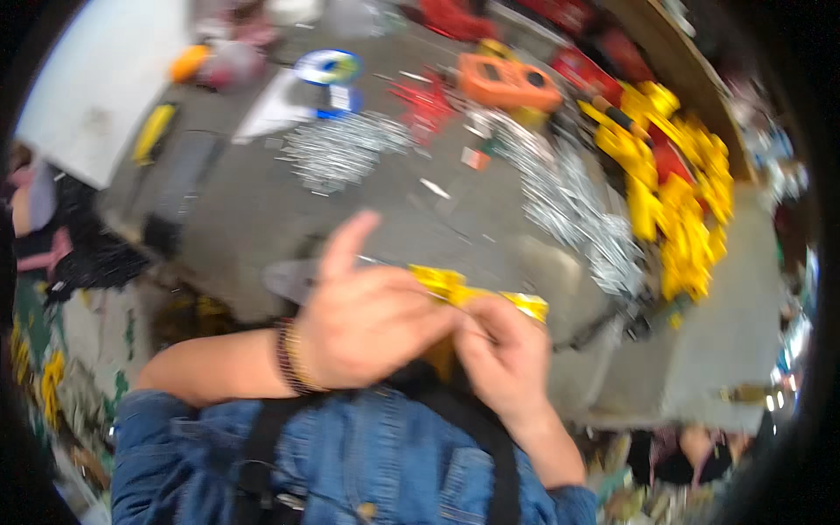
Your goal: Soldering wires and assembling components into a yellow plastic housing.
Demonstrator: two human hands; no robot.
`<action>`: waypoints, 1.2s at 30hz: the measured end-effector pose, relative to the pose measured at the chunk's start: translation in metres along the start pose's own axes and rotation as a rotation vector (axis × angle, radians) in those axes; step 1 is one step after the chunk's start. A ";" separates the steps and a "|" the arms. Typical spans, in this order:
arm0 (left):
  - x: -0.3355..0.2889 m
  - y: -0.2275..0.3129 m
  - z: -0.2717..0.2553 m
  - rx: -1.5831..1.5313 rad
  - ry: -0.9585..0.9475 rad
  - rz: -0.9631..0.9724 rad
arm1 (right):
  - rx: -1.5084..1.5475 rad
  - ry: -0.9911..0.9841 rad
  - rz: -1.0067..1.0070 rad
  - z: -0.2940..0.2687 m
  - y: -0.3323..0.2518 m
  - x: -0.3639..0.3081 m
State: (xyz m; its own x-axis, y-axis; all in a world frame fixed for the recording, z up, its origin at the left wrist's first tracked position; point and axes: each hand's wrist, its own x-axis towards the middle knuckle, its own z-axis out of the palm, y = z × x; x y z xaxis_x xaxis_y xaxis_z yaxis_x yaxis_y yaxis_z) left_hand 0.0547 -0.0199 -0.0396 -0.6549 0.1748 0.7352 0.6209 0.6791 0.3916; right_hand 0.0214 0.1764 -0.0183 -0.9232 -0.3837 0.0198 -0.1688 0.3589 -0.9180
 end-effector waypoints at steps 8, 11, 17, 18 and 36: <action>-0.005 0.018 0.042 0.126 0.136 -0.042 | -0.117 -0.100 0.066 -0.039 0.031 -0.018; -0.007 0.018 0.059 0.089 0.140 -0.101 | -0.186 -0.208 0.037 -0.040 0.003 -0.020; -0.007 0.019 0.053 0.131 -0.044 -0.083 | -0.190 -0.180 -0.046 -0.049 0.000 -0.008; -0.006 0.018 0.050 0.128 -0.046 -0.079 | -0.319 -0.271 -0.186 -0.048 -0.005 -0.010; 0.004 0.022 0.005 0.001 -0.322 -0.181 | 0.026 0.075 0.068 -0.019 0.000 -0.011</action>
State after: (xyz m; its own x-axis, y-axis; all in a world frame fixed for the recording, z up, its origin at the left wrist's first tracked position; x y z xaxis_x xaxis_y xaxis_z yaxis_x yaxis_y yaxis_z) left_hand 0.0635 -0.0007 -0.0315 -0.8561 0.2675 0.4423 0.4826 0.7200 0.4987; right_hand 0.0247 0.1971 -0.0113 -0.9555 -0.2945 -0.0144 -0.0968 0.3595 -0.9281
